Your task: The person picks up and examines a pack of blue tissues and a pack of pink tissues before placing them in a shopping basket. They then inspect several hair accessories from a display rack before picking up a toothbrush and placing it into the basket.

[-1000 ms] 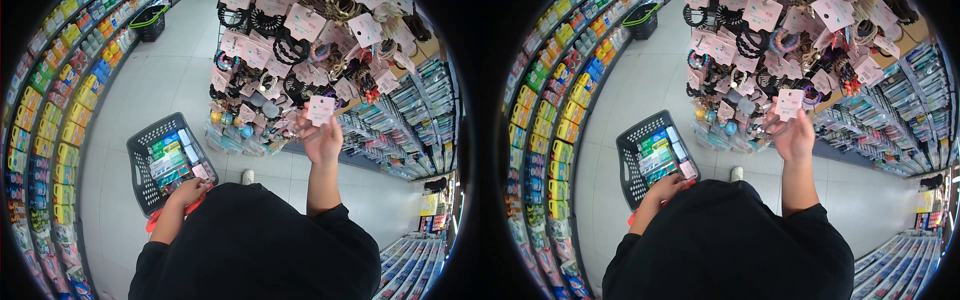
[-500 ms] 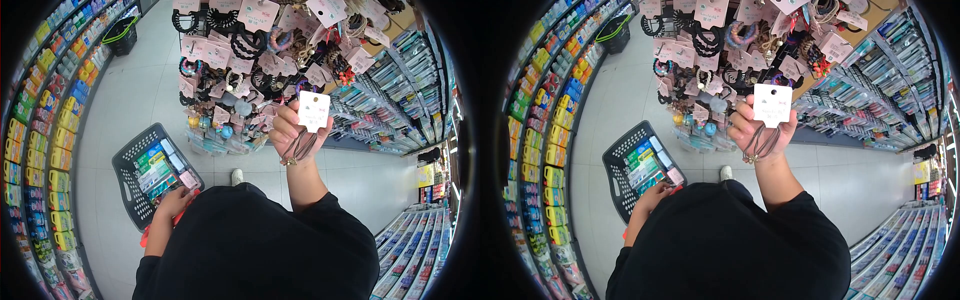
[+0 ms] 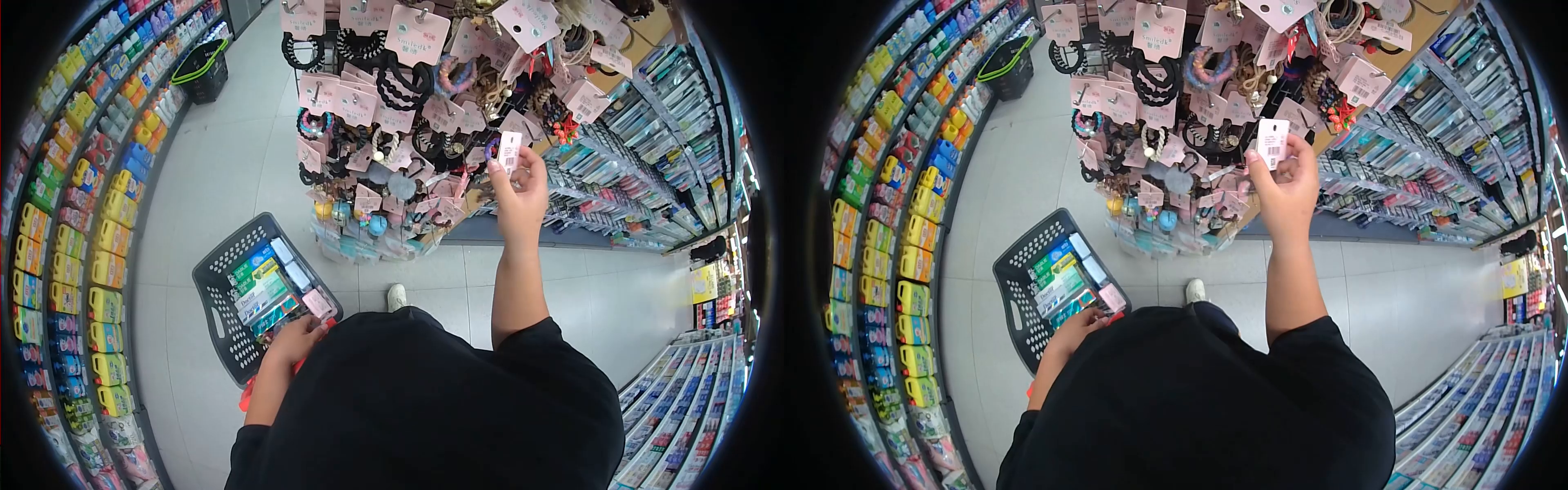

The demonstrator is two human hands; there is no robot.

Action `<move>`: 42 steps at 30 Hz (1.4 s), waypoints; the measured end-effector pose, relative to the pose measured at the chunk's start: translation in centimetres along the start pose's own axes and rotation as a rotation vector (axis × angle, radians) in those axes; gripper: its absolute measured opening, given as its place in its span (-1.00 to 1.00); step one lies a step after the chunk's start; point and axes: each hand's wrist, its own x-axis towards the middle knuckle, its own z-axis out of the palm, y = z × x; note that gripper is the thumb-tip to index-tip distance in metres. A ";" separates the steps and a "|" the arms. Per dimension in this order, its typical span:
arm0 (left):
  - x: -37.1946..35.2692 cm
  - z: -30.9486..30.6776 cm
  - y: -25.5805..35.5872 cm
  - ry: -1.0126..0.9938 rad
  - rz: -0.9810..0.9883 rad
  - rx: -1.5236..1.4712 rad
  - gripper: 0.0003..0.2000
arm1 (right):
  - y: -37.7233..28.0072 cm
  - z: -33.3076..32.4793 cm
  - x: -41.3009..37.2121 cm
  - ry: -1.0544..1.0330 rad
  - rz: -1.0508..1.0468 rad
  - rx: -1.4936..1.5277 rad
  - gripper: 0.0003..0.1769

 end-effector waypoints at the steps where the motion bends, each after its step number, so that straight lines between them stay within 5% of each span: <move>1: -0.1 -0.1 0.2 0.002 -0.006 0.012 -0.65 | 0.4 -0.3 0.3 0.037 -0.039 -0.146 -0.45; 6: 0.3 0.0 -0.3 -0.014 0.000 -0.033 -0.65 | 0.2 -0.2 0.5 0.115 -0.203 -0.573 -0.38; 42: 0.2 0.1 -0.5 -0.016 -0.002 -0.018 -0.59 | 0.5 1.6 2.2 0.005 -0.132 -0.724 -0.25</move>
